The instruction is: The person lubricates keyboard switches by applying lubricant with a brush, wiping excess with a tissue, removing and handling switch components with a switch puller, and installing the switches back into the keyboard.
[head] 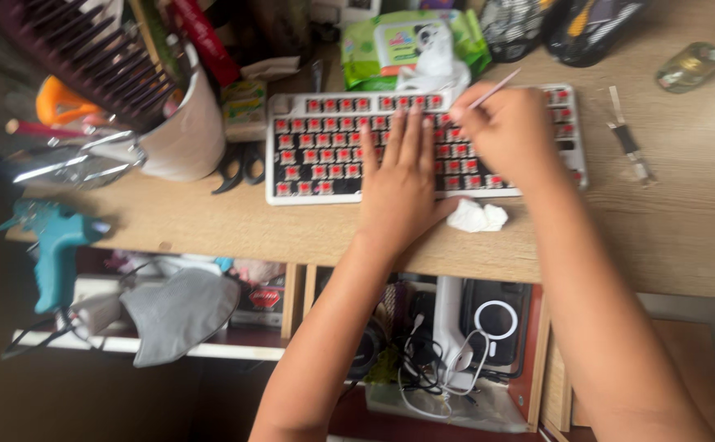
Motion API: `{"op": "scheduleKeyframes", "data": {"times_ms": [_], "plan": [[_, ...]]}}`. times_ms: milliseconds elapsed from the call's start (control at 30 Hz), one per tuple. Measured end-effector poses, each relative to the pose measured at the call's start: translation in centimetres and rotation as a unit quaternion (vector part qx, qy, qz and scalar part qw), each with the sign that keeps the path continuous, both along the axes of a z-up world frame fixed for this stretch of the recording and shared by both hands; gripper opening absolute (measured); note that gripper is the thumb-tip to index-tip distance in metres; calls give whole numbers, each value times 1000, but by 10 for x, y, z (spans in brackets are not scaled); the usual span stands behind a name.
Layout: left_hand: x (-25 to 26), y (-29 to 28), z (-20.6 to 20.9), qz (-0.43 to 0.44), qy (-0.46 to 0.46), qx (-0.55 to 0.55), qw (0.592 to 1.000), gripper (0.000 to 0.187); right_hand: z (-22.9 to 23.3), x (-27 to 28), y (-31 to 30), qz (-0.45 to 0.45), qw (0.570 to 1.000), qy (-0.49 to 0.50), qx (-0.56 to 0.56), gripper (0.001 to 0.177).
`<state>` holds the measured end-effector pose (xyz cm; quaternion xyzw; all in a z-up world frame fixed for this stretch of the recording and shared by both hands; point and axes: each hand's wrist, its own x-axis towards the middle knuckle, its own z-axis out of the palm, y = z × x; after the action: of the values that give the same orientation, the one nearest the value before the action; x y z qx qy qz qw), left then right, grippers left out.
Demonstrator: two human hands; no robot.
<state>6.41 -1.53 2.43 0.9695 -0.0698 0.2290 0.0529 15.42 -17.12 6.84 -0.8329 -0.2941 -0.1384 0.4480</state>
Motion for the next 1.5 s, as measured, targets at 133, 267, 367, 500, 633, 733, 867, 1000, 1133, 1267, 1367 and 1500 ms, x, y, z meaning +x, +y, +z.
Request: {"op": "scheduleKeyframes", "data": {"times_ms": [133, 267, 367, 500, 633, 733, 867, 1000, 1133, 1267, 1367, 1500], "plan": [[4, 5, 7, -19, -1, -5, 1000, 117, -7, 7, -3, -4, 999, 8, -32, 12], [14, 14, 13, -32, 3, -29, 999, 115, -14, 10, -1, 89, 991, -97, -4, 13], [18, 14, 7, -31, -19, -32, 999, 110, -18, 10, -2, 54, 998, -41, 6, 15], [17, 13, 1, -37, -28, -38, 998, 109, -21, 4, -1, 31, 996, -76, 27, 14], [15, 13, 3, -37, -10, -40, 998, 110, -20, 3, -4, 47, 996, -67, 18, 16], [13, 13, 3, -41, -23, -29, 998, 106, -22, 1, -3, 63, 992, -97, 41, 14], [13, 13, 3, -43, -24, -43, 998, 102, -19, 2, -6, 45, 995, -85, 1, 18], [13, 14, 2, -42, -25, -39, 998, 102, -17, 0, -4, 51, 992, -106, 41, 12], [14, 13, 1, -42, -31, -34, 998, 101, -13, -1, -3, 38, 997, -57, 20, 15], [13, 13, 1, -40, -29, -31, 998, 100, -14, 1, -6, 75, 994, -75, 21, 17], [13, 13, 1, -40, -27, -33, 998, 100, -17, -2, -3, 58, 994, -84, 43, 16], [13, 12, 1, -39, -21, -34, 998, 100, -19, -3, -2, 85, 995, -36, 42, 19]]}}
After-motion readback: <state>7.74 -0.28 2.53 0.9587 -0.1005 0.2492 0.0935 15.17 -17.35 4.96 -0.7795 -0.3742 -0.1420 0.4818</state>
